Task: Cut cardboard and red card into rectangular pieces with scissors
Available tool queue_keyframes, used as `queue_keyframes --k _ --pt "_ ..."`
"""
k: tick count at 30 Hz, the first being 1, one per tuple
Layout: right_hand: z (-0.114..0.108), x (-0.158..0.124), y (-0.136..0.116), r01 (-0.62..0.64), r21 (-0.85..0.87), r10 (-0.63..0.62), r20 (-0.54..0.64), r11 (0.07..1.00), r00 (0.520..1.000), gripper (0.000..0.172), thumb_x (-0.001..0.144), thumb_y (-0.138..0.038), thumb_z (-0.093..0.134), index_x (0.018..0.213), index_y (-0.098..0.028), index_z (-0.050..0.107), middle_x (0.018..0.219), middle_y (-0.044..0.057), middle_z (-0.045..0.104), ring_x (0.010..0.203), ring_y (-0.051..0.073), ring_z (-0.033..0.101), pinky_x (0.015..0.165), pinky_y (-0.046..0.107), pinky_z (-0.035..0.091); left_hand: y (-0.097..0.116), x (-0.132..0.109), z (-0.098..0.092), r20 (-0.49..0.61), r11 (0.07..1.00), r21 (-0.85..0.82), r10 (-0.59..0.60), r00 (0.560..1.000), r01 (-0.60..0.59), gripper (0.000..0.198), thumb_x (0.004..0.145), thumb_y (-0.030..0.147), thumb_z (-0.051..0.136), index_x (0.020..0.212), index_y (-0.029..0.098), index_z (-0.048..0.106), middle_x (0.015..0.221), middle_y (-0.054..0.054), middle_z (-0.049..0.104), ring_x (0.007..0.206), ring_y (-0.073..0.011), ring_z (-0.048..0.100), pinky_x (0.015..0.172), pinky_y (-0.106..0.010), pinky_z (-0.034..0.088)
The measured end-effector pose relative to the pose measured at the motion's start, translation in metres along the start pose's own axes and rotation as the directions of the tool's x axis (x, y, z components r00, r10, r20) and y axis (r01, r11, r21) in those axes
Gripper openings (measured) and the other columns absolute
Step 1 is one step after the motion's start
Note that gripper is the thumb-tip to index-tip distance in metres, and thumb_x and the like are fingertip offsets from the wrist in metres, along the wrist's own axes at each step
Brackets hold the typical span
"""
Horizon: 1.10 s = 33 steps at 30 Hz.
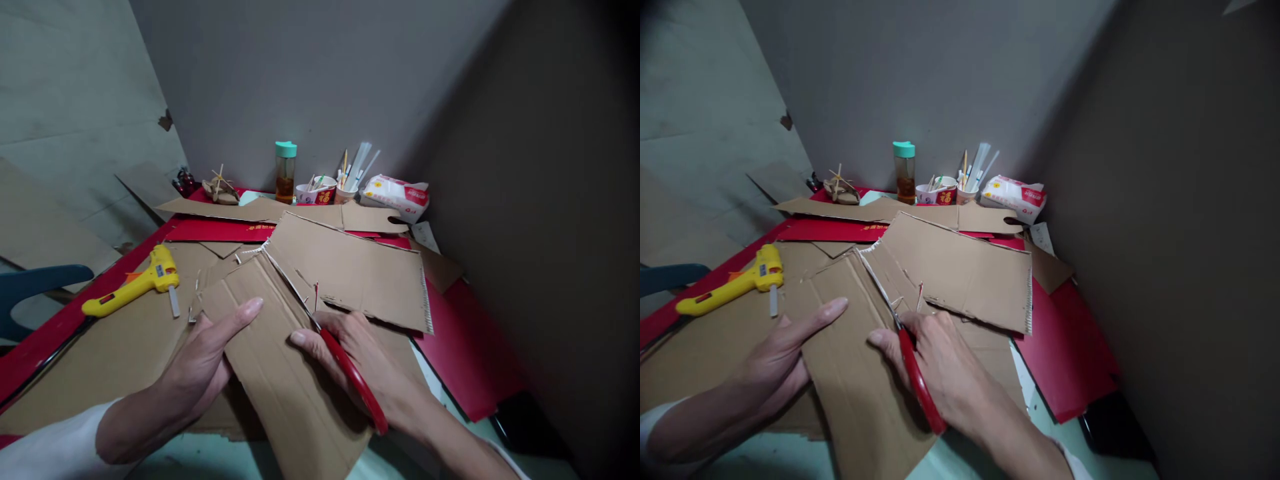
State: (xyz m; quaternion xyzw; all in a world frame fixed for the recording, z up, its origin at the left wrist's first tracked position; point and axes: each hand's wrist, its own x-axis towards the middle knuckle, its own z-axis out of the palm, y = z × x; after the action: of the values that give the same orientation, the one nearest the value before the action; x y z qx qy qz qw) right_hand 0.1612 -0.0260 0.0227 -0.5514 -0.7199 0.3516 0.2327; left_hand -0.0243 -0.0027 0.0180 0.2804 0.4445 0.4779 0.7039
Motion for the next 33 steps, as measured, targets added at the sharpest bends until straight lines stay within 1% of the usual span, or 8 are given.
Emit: queue_keyframes --k 5,7,14,19,22,26,29,33 --pt "-0.008 0.000 -0.008 -0.031 0.018 0.030 0.037 0.999 0.999 0.049 0.095 -0.064 0.048 0.070 -0.021 0.045 0.064 -0.005 0.046 0.062 0.012 0.043 0.057 0.024 0.031 0.000 0.000 0.000 0.016 0.999 -0.022 -0.026 1.000 0.026 0.068 0.079 0.019 0.077 0.143 0.021 0.053 0.100 -0.009 0.081 0.089 -0.0302 0.077 0.073 -0.033 0.066" --pt "-0.010 0.000 -0.011 -0.044 -0.003 0.044 0.039 0.999 0.998 0.047 0.094 -0.065 0.048 0.074 -0.022 0.048 0.066 -0.004 0.050 0.065 0.014 0.048 0.058 0.025 0.032 0.000 -0.002 -0.001 0.018 0.999 -0.031 -0.026 0.999 0.027 0.067 0.080 0.019 0.077 0.143 0.020 0.054 0.101 -0.009 0.081 0.087 -0.0293 0.077 0.073 -0.033 0.066" --pt "-0.006 -0.002 -0.008 -0.002 -0.086 0.001 -0.009 0.996 1.000 0.051 0.099 -0.060 0.041 0.066 -0.022 0.041 0.058 -0.005 0.041 0.056 0.012 0.035 0.057 0.026 0.031 -0.001 -0.003 -0.001 0.058 0.999 -0.022 -0.047 0.997 0.048 0.068 0.081 0.018 0.075 0.144 0.018 0.051 0.103 -0.010 0.080 0.088 -0.0295 0.077 0.073 -0.033 0.066" --pt "-0.013 -0.003 -0.014 -0.075 -0.067 0.076 0.019 0.995 0.997 0.051 0.093 -0.067 0.046 0.073 -0.021 0.052 0.066 -0.001 0.051 0.064 0.015 0.049 0.056 0.025 0.033 -0.003 -0.003 0.001 0.062 1.000 -0.018 -0.022 0.998 0.024 0.069 0.080 0.016 0.076 0.145 0.018 0.050 0.106 -0.010 0.080 0.094 -0.0298 0.076 0.075 -0.034 0.065" --pt "-0.012 -0.001 -0.015 -0.059 -0.052 0.060 0.015 0.997 0.998 0.050 0.093 -0.066 0.047 0.073 -0.021 0.053 0.066 -0.001 0.052 0.065 0.015 0.049 0.056 0.025 0.033 -0.004 -0.004 0.000 0.055 0.999 -0.044 -0.025 0.998 0.027 0.071 0.079 0.017 0.077 0.145 0.018 0.050 0.102 -0.009 0.081 0.090 -0.0287 0.077 0.071 -0.031 0.065" --pt "-0.002 0.001 -0.006 0.007 -0.048 -0.010 -0.065 0.999 0.998 0.048 0.097 -0.060 0.046 0.068 -0.022 0.046 0.061 -0.004 0.045 0.061 0.013 0.039 0.057 0.025 0.031 -0.004 -0.003 -0.001 0.067 0.998 -0.048 -0.044 0.997 0.047 0.069 0.079 0.017 0.077 0.143 0.017 0.052 0.098 -0.009 0.081 0.087 -0.0278 0.077 0.070 -0.031 0.065" --pt "0.001 0.001 -0.002 -0.006 -0.037 0.004 -0.047 0.999 0.999 0.049 0.097 -0.059 0.047 0.067 -0.021 0.042 0.058 -0.006 0.039 0.056 0.011 0.028 0.053 0.025 0.027 -0.005 -0.002 -0.003 0.097 0.998 -0.043 -0.050 0.994 0.054 0.064 0.079 0.019 0.077 0.140 0.016 0.056 0.104 -0.010 0.080 0.090 -0.0294 0.077 0.074 -0.034 0.065" --pt "-0.005 0.003 -0.005 -0.037 -0.006 0.037 -0.025 0.999 0.999 0.046 0.093 -0.059 0.055 0.068 -0.021 0.045 0.057 -0.006 0.043 0.054 0.011 0.031 0.051 0.025 0.025 -0.008 -0.003 -0.005 0.131 0.997 -0.029 -0.060 0.990 0.065 0.059 0.082 0.021 0.075 0.138 0.016 0.058 0.104 -0.011 0.080 0.091 -0.0296 0.076 0.075 -0.035 0.065"
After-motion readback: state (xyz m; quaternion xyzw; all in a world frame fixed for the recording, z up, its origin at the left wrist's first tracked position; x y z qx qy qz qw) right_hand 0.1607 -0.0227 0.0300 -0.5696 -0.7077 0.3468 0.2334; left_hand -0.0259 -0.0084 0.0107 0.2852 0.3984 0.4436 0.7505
